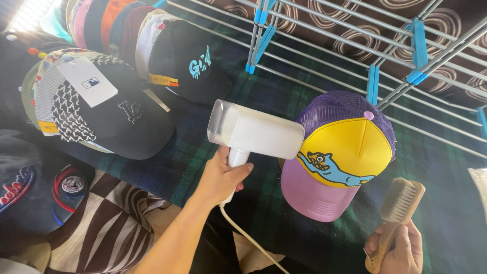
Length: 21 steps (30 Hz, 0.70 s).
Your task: The person places a white and brown cap on a metal rack, then picks up a purple and yellow cap. They brush the cap with a wooden brush and then use a hair dryer to dry it.
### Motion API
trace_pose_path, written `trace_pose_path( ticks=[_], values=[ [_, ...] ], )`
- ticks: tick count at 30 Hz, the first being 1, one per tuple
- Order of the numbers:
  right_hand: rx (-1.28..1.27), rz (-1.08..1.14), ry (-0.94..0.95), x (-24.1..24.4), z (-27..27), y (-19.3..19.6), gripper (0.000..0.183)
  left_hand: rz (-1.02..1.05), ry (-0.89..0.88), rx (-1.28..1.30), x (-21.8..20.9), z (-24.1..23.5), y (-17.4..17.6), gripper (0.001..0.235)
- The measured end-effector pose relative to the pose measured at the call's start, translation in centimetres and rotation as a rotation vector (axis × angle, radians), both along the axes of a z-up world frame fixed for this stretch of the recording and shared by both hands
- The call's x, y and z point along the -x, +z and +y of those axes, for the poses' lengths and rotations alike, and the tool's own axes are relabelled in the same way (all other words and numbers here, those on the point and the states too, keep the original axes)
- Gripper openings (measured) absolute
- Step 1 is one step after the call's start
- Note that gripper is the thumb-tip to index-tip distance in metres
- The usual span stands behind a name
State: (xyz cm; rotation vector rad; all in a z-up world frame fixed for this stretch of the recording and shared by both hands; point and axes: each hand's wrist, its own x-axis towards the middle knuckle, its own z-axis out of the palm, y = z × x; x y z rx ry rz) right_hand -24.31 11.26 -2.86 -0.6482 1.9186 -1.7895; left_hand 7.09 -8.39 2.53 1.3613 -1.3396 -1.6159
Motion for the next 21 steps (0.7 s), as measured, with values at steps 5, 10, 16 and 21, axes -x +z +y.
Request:
trace_pose_path(
  ticks=[5, 10, 16, 21],
  values=[
    [0.015, -0.054, 0.037, 0.9, 0.4, -0.8, 0.043, -0.261, -0.128, 0.066, -2.6, -0.3, 1.5, 0.074],
    [-0.007, -0.050, -0.090, -1.4, -0.3, 1.0, 0.035, -0.311, -0.082, 0.220, -2.9, -1.1, 7.3, 0.067],
    [0.075, -0.044, -0.166, -1.8, -0.8, 0.9, 0.029, -0.464, -0.265, 0.598, 0.9, -3.4, 14.7, 0.051],
    [0.179, -0.103, -0.164, -0.2, -0.3, -0.8, 0.026, -0.551, -0.422, 0.810, 4.8, -4.4, 18.0, 0.054]
  ],
)
